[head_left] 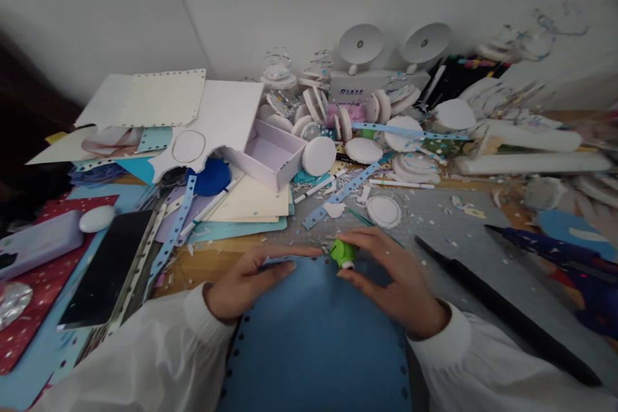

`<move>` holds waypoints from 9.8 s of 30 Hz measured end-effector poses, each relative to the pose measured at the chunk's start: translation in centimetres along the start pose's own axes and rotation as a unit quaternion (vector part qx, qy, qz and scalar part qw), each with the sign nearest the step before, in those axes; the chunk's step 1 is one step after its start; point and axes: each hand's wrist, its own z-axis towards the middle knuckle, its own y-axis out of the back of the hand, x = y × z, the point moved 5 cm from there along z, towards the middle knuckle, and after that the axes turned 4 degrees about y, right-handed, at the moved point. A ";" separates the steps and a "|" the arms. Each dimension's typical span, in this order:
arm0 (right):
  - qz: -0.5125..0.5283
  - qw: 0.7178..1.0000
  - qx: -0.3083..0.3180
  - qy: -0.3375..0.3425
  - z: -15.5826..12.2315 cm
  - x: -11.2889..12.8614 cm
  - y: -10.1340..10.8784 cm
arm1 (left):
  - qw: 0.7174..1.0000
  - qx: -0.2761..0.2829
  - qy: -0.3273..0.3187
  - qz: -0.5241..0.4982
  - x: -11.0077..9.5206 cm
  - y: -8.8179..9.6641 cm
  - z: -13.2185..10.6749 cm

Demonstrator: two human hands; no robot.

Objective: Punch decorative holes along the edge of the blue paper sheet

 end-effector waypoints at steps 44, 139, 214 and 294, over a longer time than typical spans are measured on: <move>0.120 0.969 0.149 -0.156 0.0 -1.0 -0.5 | 0.998 0.019 -0.036 0.037 -0.3 -0.2 0.1; -0.090 0.991 0.073 0.064 -0.4 0.8 -1.5 | 0.670 0.044 0.017 0.741 -3.7 -4.9 2.2; -0.067 0.994 0.077 0.046 -0.2 0.9 -1.1 | 0.720 0.000 -0.044 0.692 -4.4 -3.3 1.0; -0.153 0.985 0.056 0.060 -0.4 1.0 -2.1 | 0.658 -0.072 -0.126 0.739 -3.7 -6.4 3.0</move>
